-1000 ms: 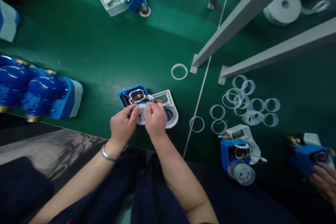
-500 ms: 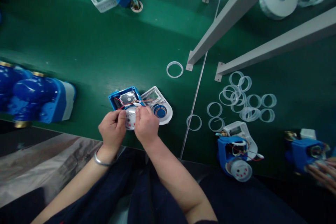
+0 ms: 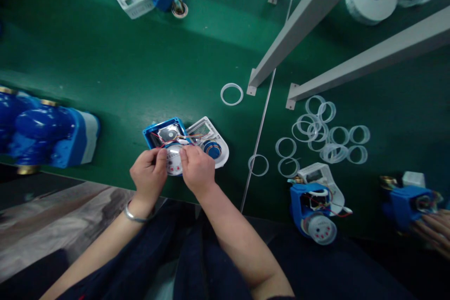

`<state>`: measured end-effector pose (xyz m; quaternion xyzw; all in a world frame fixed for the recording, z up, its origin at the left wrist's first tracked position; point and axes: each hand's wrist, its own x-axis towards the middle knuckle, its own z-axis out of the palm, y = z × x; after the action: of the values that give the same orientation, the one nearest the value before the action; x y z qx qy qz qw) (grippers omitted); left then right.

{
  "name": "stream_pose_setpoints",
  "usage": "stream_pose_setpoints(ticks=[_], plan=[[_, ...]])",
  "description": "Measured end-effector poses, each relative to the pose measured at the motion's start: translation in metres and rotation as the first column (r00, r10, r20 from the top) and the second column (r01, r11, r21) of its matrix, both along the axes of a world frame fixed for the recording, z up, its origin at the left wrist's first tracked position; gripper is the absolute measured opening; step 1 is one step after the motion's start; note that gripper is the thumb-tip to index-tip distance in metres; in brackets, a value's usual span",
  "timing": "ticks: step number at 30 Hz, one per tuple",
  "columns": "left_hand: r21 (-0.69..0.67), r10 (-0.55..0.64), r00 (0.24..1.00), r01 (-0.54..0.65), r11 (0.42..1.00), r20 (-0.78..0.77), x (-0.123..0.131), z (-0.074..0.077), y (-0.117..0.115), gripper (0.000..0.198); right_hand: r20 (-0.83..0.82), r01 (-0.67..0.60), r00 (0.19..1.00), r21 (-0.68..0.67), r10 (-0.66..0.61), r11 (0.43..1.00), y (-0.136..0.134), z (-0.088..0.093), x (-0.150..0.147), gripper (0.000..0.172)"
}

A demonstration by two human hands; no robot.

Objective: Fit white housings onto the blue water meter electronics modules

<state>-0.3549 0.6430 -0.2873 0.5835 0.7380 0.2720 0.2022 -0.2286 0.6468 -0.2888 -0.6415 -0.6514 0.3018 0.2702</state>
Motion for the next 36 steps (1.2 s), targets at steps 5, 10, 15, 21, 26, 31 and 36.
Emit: stream_pose_setpoints(ticks=[5,10,15,21,26,31,36], plan=[[-0.013,0.008,1.0,-0.007,1.0,0.017,-0.001,-0.001,0.001,0.028,0.19,0.337,0.923,0.025,-0.335,0.941,-0.007,0.008,0.034,0.025],[-0.029,0.0,1.0,0.0,1.0,0.011,-0.002,-0.002,0.003,0.03,0.55,0.154,0.835,-0.238,0.002,0.959,0.01,0.005,0.057,0.013],[-0.198,-0.022,0.999,0.03,0.98,0.046,-0.017,0.013,0.004,0.02,0.132,0.179,0.981,-0.321,-0.143,0.93,0.029,0.012,0.063,0.013],[0.031,-0.054,0.998,0.055,0.998,-0.029,-0.036,0.047,0.04,0.014,-0.595,0.178,0.545,-0.606,-0.591,0.775,0.04,0.015,0.054,0.02],[-0.095,-0.57,0.812,0.562,0.822,-0.13,-0.013,0.037,0.104,0.021,-0.691,0.227,0.095,-0.686,-0.717,0.691,0.04,0.01,0.037,0.016],[-0.553,-0.865,0.464,0.78,0.295,0.193,0.021,0.013,0.153,0.027,-0.655,0.333,0.203,-0.653,-0.728,0.68,0.04,0.005,0.016,0.015],[-0.59,-0.832,0.38,0.804,0.081,0.404,0.038,0.009,0.17,0.03,-0.521,0.372,0.466,-0.618,-0.715,0.693,0.045,0.01,0.006,0.014]])
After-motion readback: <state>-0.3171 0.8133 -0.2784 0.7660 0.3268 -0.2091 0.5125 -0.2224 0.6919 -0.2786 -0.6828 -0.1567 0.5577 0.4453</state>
